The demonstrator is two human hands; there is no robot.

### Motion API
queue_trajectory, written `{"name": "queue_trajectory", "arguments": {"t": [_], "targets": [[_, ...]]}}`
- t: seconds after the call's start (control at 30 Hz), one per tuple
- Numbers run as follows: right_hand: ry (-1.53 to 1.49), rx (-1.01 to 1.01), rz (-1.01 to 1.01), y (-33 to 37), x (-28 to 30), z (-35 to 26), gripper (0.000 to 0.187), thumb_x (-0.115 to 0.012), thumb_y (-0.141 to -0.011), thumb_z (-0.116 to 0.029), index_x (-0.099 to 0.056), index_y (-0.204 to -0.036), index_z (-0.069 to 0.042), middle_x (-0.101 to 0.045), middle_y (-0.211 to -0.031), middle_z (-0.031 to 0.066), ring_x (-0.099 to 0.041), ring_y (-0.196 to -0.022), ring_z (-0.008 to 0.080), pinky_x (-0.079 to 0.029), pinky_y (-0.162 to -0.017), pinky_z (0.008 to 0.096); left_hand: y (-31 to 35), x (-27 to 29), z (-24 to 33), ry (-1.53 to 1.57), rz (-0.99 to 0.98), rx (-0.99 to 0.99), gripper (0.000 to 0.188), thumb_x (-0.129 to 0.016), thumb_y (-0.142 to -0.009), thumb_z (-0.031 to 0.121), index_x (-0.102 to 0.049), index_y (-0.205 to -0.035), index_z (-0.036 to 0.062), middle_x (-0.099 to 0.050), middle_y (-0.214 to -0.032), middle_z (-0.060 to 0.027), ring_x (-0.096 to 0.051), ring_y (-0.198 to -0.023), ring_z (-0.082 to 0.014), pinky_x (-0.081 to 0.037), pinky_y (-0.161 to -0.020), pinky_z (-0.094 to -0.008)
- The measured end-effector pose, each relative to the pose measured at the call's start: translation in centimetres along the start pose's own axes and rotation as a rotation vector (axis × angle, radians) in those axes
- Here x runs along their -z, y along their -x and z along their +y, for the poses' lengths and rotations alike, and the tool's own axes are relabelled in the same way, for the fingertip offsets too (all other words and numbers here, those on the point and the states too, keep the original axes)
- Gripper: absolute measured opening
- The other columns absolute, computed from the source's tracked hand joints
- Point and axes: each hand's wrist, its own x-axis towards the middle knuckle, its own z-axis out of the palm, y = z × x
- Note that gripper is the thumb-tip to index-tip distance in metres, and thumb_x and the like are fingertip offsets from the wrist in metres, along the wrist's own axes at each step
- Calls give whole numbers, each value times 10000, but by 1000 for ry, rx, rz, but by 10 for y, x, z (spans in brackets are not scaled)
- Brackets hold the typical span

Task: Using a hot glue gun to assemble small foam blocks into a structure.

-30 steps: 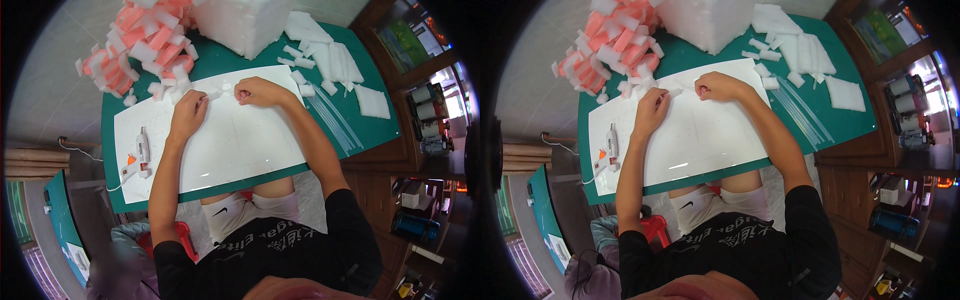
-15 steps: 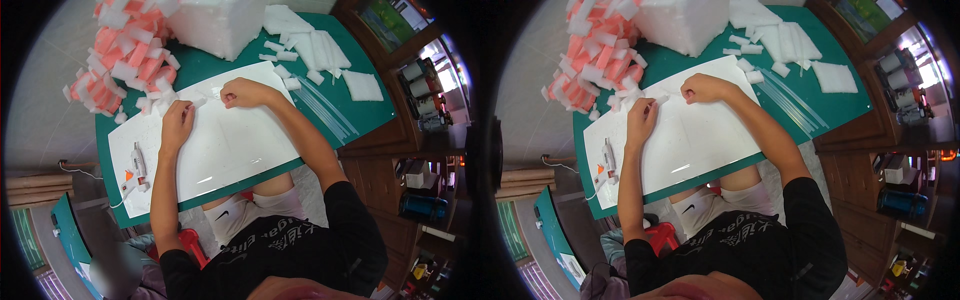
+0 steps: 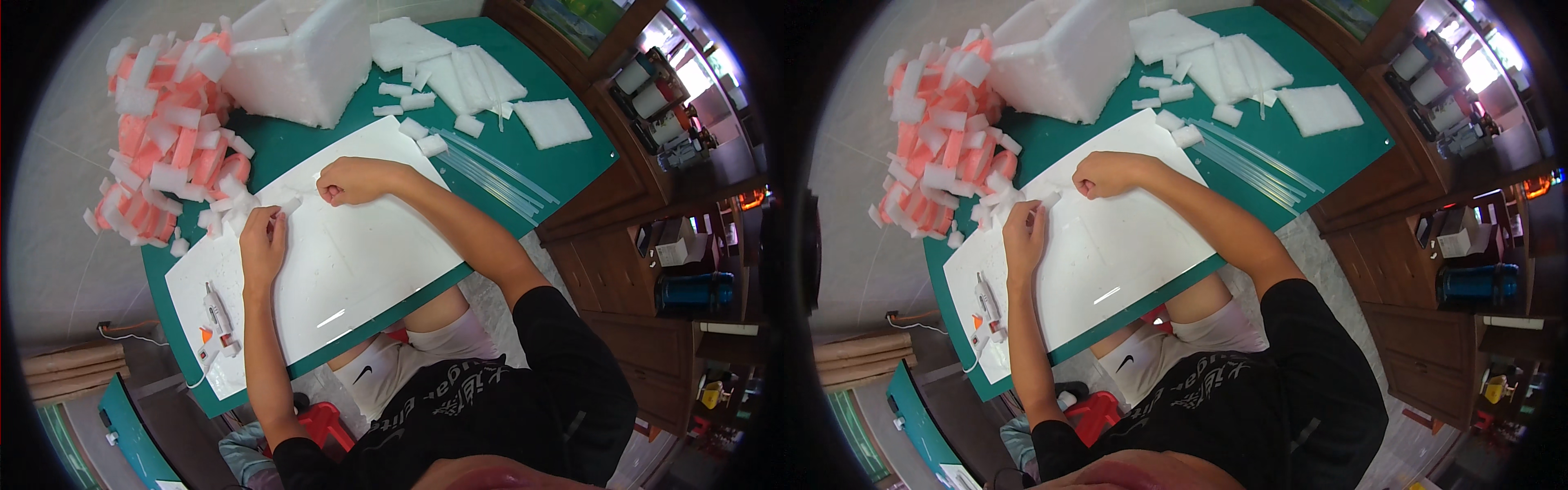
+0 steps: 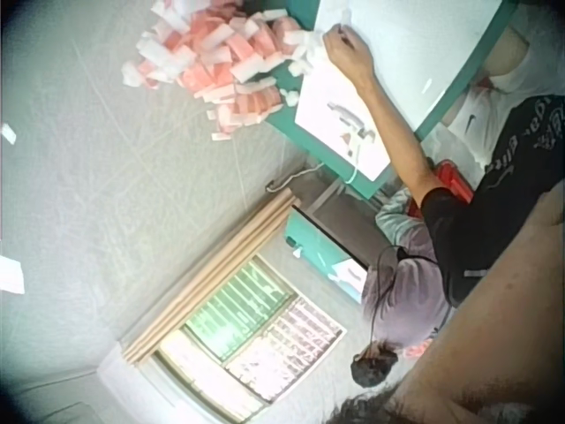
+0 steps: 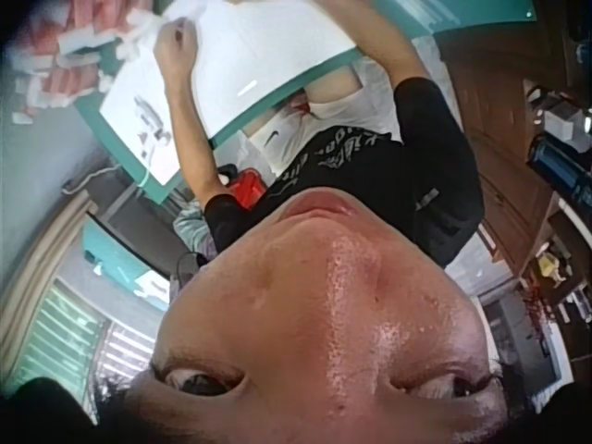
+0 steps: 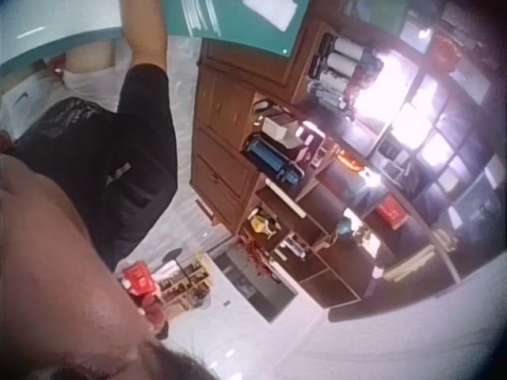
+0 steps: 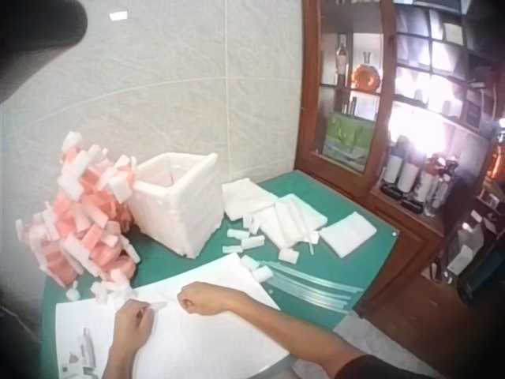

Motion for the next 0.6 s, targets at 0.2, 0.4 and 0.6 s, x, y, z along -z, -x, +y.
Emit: {"name": "queue_trajectory", "arguments": {"t": [0.2, 0.4, 0.6], "targets": [[-11, -12, -45, -1, 0, -3, 54, -603, -802, -64, -630, -833, -30, -602, -790, 89, -561, -751, 253, -453, -705, 359, 0, 0, -1, -10, -4, 4, 125, -628, -901, 64, -648, -986, -26, -612, -843, -133, -576, -659, -223, -474, -633, -313], [21, 7, -82, -3, -1, -3, 51, -564, -816, -41, -603, -849, -45, -592, -868, 89, -548, -848, 265, -444, -764, 352, 1, 1, 1, -9, -12, 17, 121, -623, -906, 64, -647, -984, -26, -610, -839, -130, -572, -655, -217, -469, -626, -307], [86, -30, -144, -2, 2, -8, 95, -550, -834, -41, -587, -912, -81, -572, -977, 82, -521, -998, 270, -432, -848, 355, 0, 2, 2, -3, -7, 5, 122, -620, -909, 66, -646, -983, -27, -605, -832, -131, -568, -654, -215, -467, -622, -304]]}}
